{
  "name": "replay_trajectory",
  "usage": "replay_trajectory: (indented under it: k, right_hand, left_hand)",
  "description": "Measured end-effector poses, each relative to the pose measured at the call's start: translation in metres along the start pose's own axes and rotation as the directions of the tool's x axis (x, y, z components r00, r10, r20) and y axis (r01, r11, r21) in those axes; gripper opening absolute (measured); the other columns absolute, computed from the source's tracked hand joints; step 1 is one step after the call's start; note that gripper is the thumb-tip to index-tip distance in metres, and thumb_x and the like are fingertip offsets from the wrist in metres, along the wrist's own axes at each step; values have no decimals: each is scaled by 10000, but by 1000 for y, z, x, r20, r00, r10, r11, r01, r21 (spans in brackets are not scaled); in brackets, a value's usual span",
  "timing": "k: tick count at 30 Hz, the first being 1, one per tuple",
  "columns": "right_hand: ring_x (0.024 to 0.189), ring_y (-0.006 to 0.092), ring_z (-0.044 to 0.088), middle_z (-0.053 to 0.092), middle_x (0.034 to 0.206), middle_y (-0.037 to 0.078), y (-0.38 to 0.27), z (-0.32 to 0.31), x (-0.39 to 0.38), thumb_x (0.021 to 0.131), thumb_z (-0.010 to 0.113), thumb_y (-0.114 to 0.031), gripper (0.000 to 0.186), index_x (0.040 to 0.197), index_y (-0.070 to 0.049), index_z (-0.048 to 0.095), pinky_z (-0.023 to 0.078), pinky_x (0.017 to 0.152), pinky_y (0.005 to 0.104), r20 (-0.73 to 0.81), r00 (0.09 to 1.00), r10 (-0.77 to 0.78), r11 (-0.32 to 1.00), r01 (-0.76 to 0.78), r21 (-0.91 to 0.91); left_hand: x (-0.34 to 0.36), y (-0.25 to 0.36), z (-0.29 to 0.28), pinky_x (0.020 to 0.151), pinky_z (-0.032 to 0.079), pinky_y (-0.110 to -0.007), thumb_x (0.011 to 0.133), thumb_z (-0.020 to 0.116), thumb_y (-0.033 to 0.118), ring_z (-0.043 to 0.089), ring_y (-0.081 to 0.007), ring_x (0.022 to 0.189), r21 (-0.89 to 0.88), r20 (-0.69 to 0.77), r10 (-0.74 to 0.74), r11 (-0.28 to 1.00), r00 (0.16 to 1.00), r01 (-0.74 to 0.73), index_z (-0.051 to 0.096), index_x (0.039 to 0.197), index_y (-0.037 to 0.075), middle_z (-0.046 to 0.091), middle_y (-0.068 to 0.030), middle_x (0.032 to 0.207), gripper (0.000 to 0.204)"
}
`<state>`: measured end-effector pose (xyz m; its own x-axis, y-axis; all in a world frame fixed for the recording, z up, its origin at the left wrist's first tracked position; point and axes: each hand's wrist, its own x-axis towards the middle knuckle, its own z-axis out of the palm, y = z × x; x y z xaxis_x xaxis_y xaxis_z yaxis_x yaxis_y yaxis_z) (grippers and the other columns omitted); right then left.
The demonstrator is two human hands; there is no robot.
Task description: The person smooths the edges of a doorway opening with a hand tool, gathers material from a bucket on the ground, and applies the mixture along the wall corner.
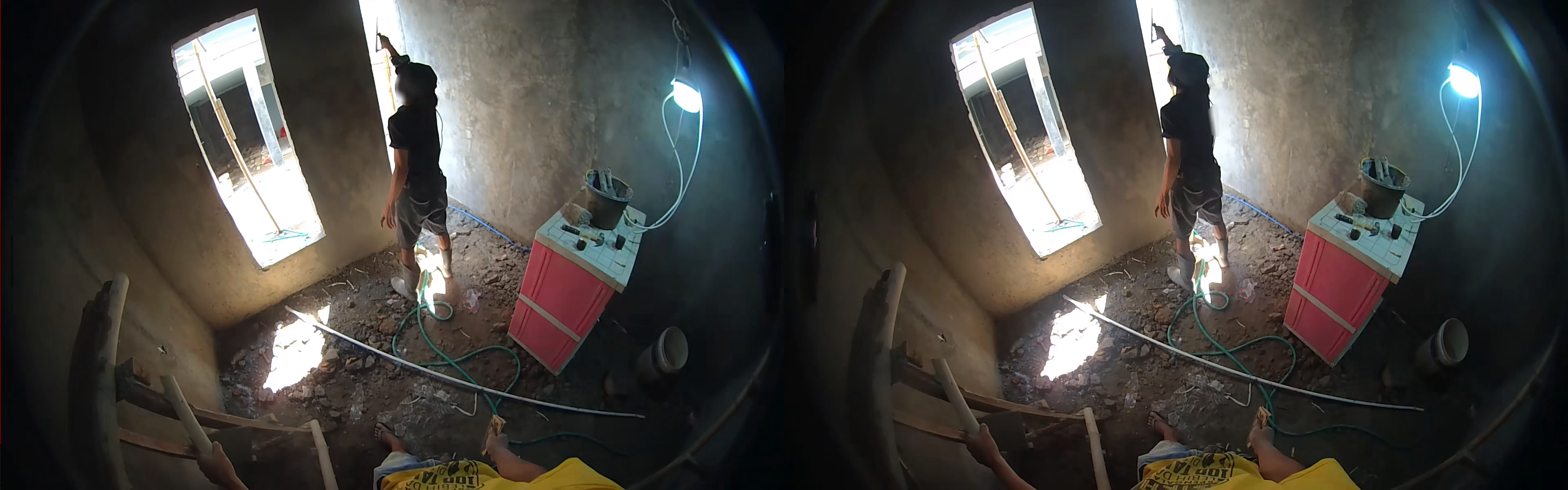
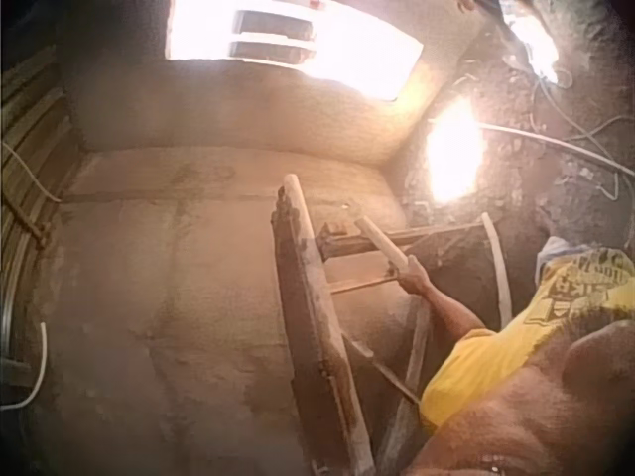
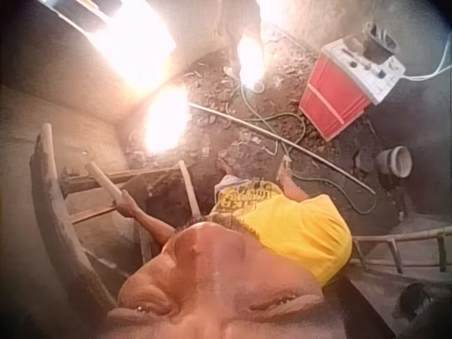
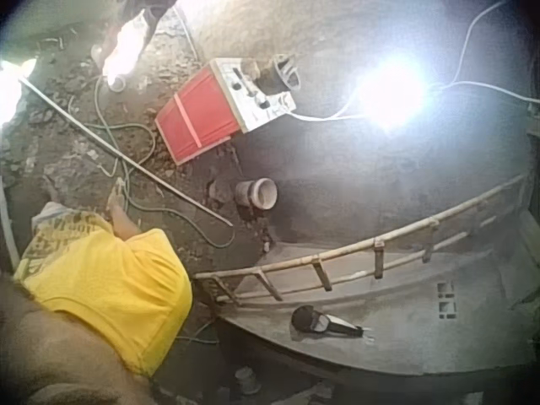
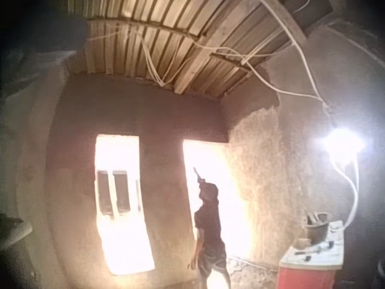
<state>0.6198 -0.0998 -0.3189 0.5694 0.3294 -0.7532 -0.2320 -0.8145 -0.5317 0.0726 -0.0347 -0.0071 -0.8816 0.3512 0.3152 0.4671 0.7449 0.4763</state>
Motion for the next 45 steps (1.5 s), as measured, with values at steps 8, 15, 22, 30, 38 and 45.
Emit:
replay_trajectory:
  k: [8, 15, 22, 30, 38, 45]
  right_hand:
    - [863, 266, 576, 578, 1023, 162, -16, -1, -15, 937, 407, -347, 475, 1212, 36, 463, 435, 740, 380, 6, 1000, 1, 997, -1, -79]
    - [833, 264, 579, 570, 974, 166, -6, 2, -1, 921, 438, -378, 485, 1144, 51, 474, 438, 689, 401, -20, 999, 48, 992, -50, -119]
    - [958, 306, 559, 548, 1129, 183, -19, 3, -14, 930, 411, -368, 503, 1207, 49, 459, 438, 778, 386, 33, 997, 67, 993, -63, -97]
    - [964, 298, 559, 551, 1119, 188, -19, -3, -18, 930, 416, -362, 498, 1200, 53, 466, 430, 790, 380, 4, 998, 60, 995, -60, -80]
    - [968, 290, 562, 564, 1086, 189, -6, 4, 1, 933, 409, -367, 511, 1196, 69, 459, 437, 782, 389, 2, 1000, 22, 998, -22, -63]
    - [933, 292, 577, 564, 1061, 195, -17, 6, -8, 932, 421, -361, 495, 1184, 63, 463, 459, 727, 385, -43, 999, 25, 993, -30, -117]
  left_hand:
    - [4, -1, 0, 762, 480, -448, 722, 647, 346, 604, -357, 881, 21, -57, -2, 1000, 998, 3, 577, 1013, -61, 613, -210, 954, 506]
    - [3, 2, -8, 843, 443, -437, 723, 614, 313, 564, -371, 981, 42, 75, -92, 995, 993, 90, 455, 1203, -57, 563, -228, 1099, 627]
    - [6, -9, 2, 737, 485, -453, 717, 639, 346, 612, -357, 846, 28, -100, 0, 1000, 995, 3, 603, 967, -51, 624, -198, 919, 470]
    - [-1, 2, -5, 729, 482, -457, 720, 635, 351, 607, -372, 844, 10, -57, 2, 1000, 998, -1, 600, 945, -66, 621, -210, 892, 475]
    - [-2, 3, -5, 742, 481, -456, 718, 641, 366, 604, -376, 854, 29, -62, 7, 1000, 998, -5, 589, 962, -71, 619, -210, 903, 504]
    - [4, 1, -4, 748, 481, -453, 726, 643, 348, 607, -367, 862, 24, -40, 0, 1000, 999, 1, 590, 969, -65, 621, -213, 922, 482]
